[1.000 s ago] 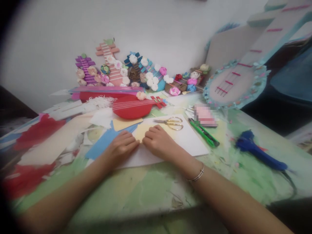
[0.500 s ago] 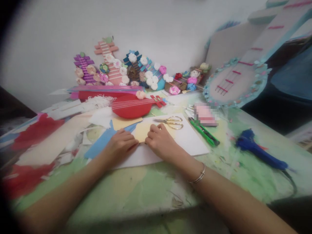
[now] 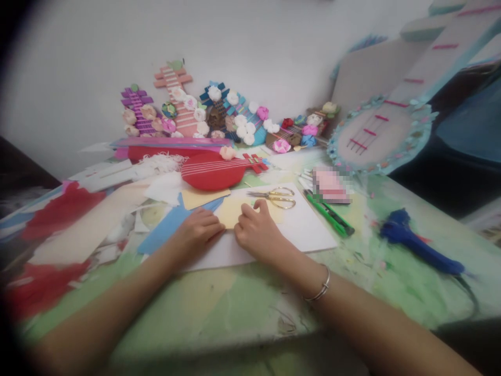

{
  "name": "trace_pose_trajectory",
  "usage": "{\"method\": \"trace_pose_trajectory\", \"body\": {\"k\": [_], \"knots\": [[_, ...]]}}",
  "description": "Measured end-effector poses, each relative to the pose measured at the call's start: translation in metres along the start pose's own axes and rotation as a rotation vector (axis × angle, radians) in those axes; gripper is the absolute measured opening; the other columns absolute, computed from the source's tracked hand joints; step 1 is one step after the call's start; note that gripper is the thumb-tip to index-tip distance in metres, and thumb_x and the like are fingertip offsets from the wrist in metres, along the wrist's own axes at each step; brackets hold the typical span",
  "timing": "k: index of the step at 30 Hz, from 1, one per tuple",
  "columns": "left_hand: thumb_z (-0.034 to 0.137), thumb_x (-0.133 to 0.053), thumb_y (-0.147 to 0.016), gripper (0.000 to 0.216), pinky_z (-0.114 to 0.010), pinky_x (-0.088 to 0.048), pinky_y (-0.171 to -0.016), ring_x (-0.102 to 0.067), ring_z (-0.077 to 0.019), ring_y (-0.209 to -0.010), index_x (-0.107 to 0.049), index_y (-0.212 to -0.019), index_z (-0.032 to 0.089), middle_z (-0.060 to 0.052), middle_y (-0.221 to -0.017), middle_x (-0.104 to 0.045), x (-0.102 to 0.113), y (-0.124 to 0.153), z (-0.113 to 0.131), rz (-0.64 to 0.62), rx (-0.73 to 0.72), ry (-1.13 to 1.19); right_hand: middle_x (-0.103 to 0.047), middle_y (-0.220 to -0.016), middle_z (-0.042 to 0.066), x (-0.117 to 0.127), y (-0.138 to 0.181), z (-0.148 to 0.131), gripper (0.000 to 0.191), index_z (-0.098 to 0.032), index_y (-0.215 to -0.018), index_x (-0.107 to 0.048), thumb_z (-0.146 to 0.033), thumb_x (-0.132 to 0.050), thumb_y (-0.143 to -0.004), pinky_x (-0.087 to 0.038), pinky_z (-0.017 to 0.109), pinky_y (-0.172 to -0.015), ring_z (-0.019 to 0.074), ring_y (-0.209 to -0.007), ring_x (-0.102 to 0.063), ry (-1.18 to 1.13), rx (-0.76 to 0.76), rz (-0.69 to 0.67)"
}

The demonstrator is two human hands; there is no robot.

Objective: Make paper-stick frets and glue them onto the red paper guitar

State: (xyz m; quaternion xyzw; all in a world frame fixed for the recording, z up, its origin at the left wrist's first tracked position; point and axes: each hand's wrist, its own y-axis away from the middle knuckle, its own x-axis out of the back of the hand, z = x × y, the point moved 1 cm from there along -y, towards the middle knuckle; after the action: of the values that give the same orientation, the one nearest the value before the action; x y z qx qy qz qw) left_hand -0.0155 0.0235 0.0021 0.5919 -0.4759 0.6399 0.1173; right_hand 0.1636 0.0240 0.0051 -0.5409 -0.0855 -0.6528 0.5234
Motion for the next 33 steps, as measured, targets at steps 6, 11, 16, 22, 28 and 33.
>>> {"method": "trace_pose_trajectory", "body": {"k": [6, 11, 16, 22, 28, 33], "knots": [[0.015, -0.045, -0.087, 0.028, -0.029, -0.035, -0.063, -0.043, -0.0145, -0.063, -0.055, -0.06, 0.013, -0.002, -0.06, -0.052, 0.0, -0.001, 0.001, -0.023, -0.048, -0.051, -0.052, -0.055, 0.005, -0.002, -0.001, -0.003, 0.025, -0.014, -0.059, -0.054, -0.009, -0.05, -0.083, -0.022, 0.04, -0.072, 0.0185, -0.076, -0.04, 0.012, 0.022, -0.009], [0.015, -0.045, -0.086, 0.028, -0.03, -0.039, -0.064, -0.047, -0.0153, -0.064, -0.059, -0.063, 0.013, -0.004, -0.062, -0.054, -0.003, 0.0, 0.001, 0.044, -0.026, 0.048, -0.051, -0.056, 0.004, 0.001, 0.0, 0.001, 0.024, -0.014, -0.06, -0.052, -0.006, -0.049, -0.082, -0.022, 0.039, -0.071, 0.0181, -0.075, -0.039, 0.008, -0.01, 0.01], [0.021, -0.06, -0.078, 0.01, -0.027, -0.048, -0.065, -0.059, -0.0146, -0.072, -0.069, -0.077, 0.017, -0.006, -0.079, -0.066, -0.004, 0.001, -0.005, 0.293, 0.386, 0.447, -0.052, -0.061, 0.004, 0.005, 0.003, 0.007, 0.021, -0.014, -0.068, -0.056, -0.007, -0.045, -0.084, -0.023, 0.037, -0.071, 0.0182, -0.077, -0.04, -0.019, -0.041, 0.106], [0.035, -0.069, -0.068, 0.036, -0.028, -0.053, -0.054, -0.067, -0.0203, -0.068, -0.065, -0.098, 0.014, -0.009, -0.087, -0.071, 0.012, 0.0, -0.003, 0.266, 1.062, 1.039, -0.052, -0.063, 0.002, 0.004, 0.005, 0.009, 0.021, -0.015, -0.068, -0.054, -0.009, -0.045, -0.086, -0.023, 0.037, -0.073, 0.0173, -0.079, -0.041, -0.017, -0.074, 0.261], [0.027, -0.064, -0.074, 0.02, -0.017, -0.051, -0.051, -0.067, -0.0149, -0.062, -0.066, -0.076, 0.007, -0.014, -0.075, -0.072, 0.014, -0.003, 0.004, 0.085, 1.196, 1.685, -0.055, -0.067, 0.001, 0.004, 0.008, 0.005, 0.02, -0.017, -0.073, -0.055, -0.01, -0.044, -0.088, -0.022, 0.038, -0.08, 0.0159, -0.084, -0.045, -0.055, -0.048, 0.289], [0.013, -0.063, -0.072, 0.006, -0.014, -0.054, -0.059, -0.066, -0.0107, -0.06, -0.067, -0.069, 0.009, -0.009, -0.069, -0.072, 0.01, -0.004, 0.007, 0.201, 1.188, 1.713, -0.061, -0.072, 0.0, 0.003, 0.005, 0.005, 0.014, -0.021, -0.082, -0.059, -0.011, -0.049, -0.086, -0.023, 0.041, -0.085, 0.0173, -0.091, -0.049, -0.161, -0.129, 0.381]]}}
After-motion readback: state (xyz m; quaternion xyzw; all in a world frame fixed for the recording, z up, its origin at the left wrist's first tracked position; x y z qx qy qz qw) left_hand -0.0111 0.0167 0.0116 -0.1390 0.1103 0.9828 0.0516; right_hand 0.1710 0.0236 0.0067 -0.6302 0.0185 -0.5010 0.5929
